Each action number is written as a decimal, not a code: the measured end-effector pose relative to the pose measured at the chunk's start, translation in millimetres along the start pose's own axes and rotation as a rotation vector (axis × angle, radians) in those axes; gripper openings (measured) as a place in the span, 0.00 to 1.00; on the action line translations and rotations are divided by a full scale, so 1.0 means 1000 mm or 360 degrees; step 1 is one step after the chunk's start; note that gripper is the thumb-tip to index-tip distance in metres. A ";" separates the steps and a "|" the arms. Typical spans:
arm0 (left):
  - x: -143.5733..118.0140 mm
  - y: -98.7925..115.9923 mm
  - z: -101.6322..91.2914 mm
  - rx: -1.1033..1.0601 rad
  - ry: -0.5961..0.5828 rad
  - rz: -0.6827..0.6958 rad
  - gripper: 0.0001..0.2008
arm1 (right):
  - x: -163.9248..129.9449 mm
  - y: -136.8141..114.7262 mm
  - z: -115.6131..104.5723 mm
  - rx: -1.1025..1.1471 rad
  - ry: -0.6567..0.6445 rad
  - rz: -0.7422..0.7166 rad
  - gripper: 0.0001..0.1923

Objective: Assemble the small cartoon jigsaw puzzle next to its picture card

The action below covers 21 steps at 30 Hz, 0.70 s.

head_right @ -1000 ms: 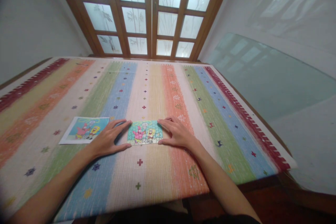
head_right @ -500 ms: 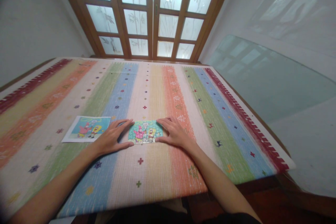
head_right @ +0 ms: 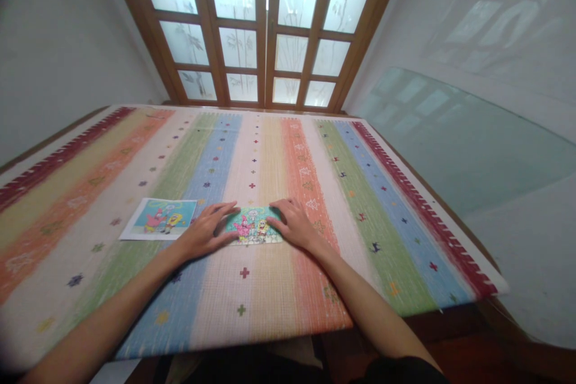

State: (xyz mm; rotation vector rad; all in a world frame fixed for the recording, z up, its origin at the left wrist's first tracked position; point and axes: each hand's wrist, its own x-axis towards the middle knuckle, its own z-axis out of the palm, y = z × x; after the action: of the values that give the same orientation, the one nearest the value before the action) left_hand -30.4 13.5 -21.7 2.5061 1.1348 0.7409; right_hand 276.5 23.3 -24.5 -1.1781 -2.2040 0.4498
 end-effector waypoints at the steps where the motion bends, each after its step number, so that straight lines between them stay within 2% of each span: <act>1: 0.001 -0.001 -0.003 -0.0013 0.0045 -0.0013 0.32 | 0.000 0.001 0.000 0.0035 0.0017 0.0012 0.16; 4: 0.002 -0.006 -0.018 -0.0016 0.0229 -0.0056 0.27 | 0.000 0.003 -0.004 0.0119 0.0057 0.0024 0.14; 7: -0.001 -0.017 -0.044 0.0056 0.0419 -0.0140 0.21 | -0.001 0.005 -0.007 0.0151 0.0109 0.0028 0.14; 11: -0.013 -0.038 -0.083 0.0316 0.0619 -0.0424 0.18 | -0.002 0.007 -0.008 0.0163 0.0147 0.0022 0.14; 16: -0.044 -0.062 -0.113 0.0520 0.0557 -0.0947 0.18 | -0.002 0.008 -0.007 0.0163 0.0122 -0.0006 0.12; 21: -0.074 -0.067 -0.117 0.0574 0.0548 -0.1240 0.25 | 0.000 0.008 -0.008 0.0167 0.0138 -0.0022 0.12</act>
State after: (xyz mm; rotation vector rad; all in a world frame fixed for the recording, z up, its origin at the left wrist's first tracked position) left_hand -178.6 6.7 19.3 1.9145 2.3369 0.7849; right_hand 286.3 27.5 -22.6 -1.1054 -2.0874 0.4932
